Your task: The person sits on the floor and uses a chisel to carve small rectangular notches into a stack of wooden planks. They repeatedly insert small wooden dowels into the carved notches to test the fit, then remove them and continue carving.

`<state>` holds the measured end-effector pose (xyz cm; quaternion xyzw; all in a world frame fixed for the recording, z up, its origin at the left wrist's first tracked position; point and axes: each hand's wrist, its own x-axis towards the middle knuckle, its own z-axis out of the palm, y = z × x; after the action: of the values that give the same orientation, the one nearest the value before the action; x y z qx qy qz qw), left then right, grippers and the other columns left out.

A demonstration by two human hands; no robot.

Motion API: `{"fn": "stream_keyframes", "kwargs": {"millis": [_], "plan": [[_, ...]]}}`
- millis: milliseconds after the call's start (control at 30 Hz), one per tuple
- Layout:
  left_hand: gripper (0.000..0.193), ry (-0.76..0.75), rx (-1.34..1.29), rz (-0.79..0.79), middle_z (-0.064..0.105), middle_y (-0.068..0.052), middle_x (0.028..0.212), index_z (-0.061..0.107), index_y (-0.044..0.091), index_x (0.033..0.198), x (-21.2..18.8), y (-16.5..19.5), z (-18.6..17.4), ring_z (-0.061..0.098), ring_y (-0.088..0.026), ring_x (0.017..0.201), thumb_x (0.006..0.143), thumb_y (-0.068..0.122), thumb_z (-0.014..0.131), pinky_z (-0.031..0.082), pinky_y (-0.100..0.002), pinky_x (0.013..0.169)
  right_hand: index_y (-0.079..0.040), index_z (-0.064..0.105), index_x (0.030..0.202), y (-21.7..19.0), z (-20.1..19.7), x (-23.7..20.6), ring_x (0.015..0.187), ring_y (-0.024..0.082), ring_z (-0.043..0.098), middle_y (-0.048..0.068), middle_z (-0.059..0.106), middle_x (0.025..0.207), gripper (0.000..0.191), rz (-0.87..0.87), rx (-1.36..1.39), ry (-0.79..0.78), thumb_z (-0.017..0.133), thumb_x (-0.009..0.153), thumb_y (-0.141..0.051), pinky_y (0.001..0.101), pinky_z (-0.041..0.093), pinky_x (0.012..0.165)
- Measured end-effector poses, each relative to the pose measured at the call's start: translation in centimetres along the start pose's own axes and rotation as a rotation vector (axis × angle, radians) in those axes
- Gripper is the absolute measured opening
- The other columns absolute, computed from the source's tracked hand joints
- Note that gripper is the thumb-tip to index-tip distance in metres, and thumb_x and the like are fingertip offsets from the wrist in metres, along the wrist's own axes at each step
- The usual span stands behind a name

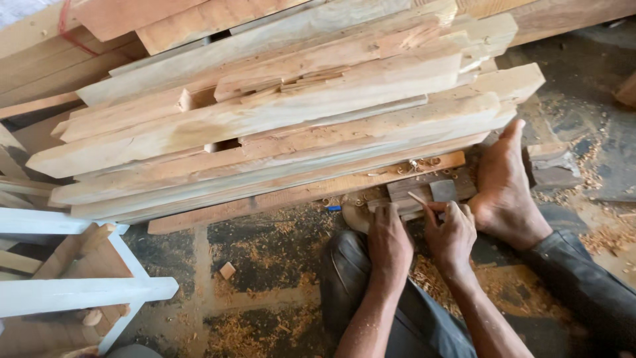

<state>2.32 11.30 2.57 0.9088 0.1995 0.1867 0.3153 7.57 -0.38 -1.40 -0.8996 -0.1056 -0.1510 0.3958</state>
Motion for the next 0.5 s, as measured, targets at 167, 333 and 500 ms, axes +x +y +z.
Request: {"fn": "stream_keyframes", "kwargs": {"millis": [167, 333, 500], "plan": [[0.031, -0.046, 0.107, -0.088, 0.060, -0.027, 0.116, 0.056, -0.009, 0.120, 2.0, -0.1, 0.9, 0.060, -0.037, 0.106, 0.089, -0.005, 0.060, 0.053, -0.048, 0.090, -0.008, 0.063, 0.085, -0.9, 3.9, 1.2, 0.104, 0.030, 0.056, 0.007, 0.068, 0.090, 0.038, -0.046, -0.425, -0.067, 0.078, 0.095, -0.041, 0.0471, 0.036, 0.091], [0.017, -0.027, 0.046, -0.155, 0.061, -0.026, 0.115, 0.059, -0.004, 0.108, 2.9, 0.0, 0.8, 0.058, -0.042, 0.111, 0.092, 0.000, 0.060, 0.049, -0.051, 0.096, -0.009, 0.066, 0.091, -1.1, 4.9, 3.0, 0.105, 0.031, 0.055, 0.008, 0.068, 0.093, 0.035, -0.080, -0.447, -0.134, 0.076, 0.095, -0.042, 0.0489, 0.037, 0.091], [0.014, 0.002, 0.070, -0.167, 0.063, -0.025, 0.112, 0.061, -0.002, 0.109, 3.1, -0.3, 1.0, 0.060, -0.040, 0.109, 0.094, 0.000, 0.058, 0.050, -0.050, 0.097, -0.009, 0.067, 0.097, -0.6, 5.1, 3.9, 0.105, 0.033, 0.056, 0.010, 0.070, 0.099, 0.034, -0.110, -0.409, -0.160, 0.076, 0.092, -0.041, 0.0500, 0.039, 0.091]]}}
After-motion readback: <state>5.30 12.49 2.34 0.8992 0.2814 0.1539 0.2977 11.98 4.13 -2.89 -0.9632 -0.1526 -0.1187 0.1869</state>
